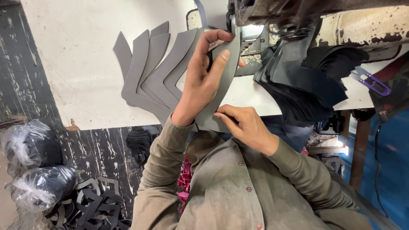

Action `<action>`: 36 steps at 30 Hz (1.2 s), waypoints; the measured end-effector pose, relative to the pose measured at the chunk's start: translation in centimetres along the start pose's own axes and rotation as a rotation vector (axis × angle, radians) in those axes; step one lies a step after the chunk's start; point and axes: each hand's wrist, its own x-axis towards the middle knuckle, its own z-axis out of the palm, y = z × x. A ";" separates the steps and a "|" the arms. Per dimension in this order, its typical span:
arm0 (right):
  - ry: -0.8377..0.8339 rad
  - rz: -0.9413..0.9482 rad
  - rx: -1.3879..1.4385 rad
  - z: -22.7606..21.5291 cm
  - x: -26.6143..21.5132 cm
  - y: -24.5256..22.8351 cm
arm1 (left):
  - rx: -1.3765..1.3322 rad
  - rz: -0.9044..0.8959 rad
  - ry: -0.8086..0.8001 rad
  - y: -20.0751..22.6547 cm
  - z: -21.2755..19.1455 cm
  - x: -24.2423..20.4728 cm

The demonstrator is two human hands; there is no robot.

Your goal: Sewing together various shoe material pieces using an industrial sewing machine.

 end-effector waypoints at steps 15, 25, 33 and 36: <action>0.027 -0.102 -0.090 -4.0 1.2 -2.4 | 0.187 0.136 0.082 -0.7 -0.1 0.5; -0.007 -0.143 -0.154 -7.5 2.7 -4.0 | 0.073 0.086 0.185 -1.6 0.8 1.3; -0.034 -0.198 -0.217 -9.1 3.9 -4.3 | 0.174 0.178 0.195 -1.4 1.3 0.7; -0.039 -0.137 -0.249 -9.5 4.2 -4.4 | 0.164 0.152 0.239 -0.8 2.3 -0.1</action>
